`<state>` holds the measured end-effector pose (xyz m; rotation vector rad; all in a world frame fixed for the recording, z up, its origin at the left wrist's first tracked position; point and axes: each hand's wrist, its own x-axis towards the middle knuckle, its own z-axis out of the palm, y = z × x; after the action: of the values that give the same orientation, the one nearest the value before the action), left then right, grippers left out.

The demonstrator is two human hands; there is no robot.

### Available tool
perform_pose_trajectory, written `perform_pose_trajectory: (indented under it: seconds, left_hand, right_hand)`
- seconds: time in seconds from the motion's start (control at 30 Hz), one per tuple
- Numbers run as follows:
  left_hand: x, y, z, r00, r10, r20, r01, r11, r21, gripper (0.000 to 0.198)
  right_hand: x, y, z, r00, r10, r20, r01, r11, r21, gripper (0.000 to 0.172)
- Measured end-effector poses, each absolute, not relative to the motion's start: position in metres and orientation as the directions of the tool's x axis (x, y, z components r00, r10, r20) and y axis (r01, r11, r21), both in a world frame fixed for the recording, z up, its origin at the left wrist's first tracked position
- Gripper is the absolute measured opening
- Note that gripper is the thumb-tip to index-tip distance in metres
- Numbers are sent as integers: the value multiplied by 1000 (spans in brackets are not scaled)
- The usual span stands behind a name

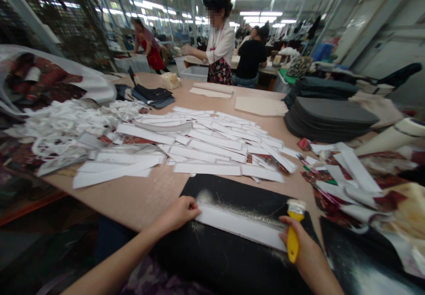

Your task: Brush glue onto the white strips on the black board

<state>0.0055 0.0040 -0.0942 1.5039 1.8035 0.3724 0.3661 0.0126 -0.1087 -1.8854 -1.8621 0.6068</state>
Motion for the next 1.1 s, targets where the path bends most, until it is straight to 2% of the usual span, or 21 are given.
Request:
perform_pose_trajectory:
  seconds: [0.27, 0.43, 0.6, 0.83, 0.97, 1.03, 1.1]
  left_hand:
    - [12, -1, -91, -48, 942, -331, 790, 238, 565, 10]
    - [11, -1, -95, -11, 951, -309, 857, 168, 487, 17]
    - [7, 0, -104, 24, 954, -299, 862, 132, 489, 19]
    - [9, 2, -100, 30, 941, -337, 874, 140, 466, 19]
    - [10, 3, -97, 42, 942, -333, 895, 113, 432, 18]
    - [11, 1, -95, 47, 949, -313, 918, 82, 387, 17]
    - [12, -3, -94, 61, 972, -227, 950, 14, 313, 16]
  right_hand:
    - [355, 6, -102, 66, 997, 46, 833, -30, -552, 41]
    - [354, 2, -97, 73, 996, 45, 838, -37, -544, 39]
    - [353, -2, -95, 60, 997, 54, 871, -26, -491, 34]
    - [350, -3, -99, -29, 997, 72, 910, 57, -410, 50]
    - [346, -3, -104, -74, 992, 102, 957, 99, -272, 55]
    - [344, -3, -105, -96, 985, 141, 984, 116, -135, 54]
    - [341, -3, -100, -110, 977, 185, 994, 106, 30, 50]
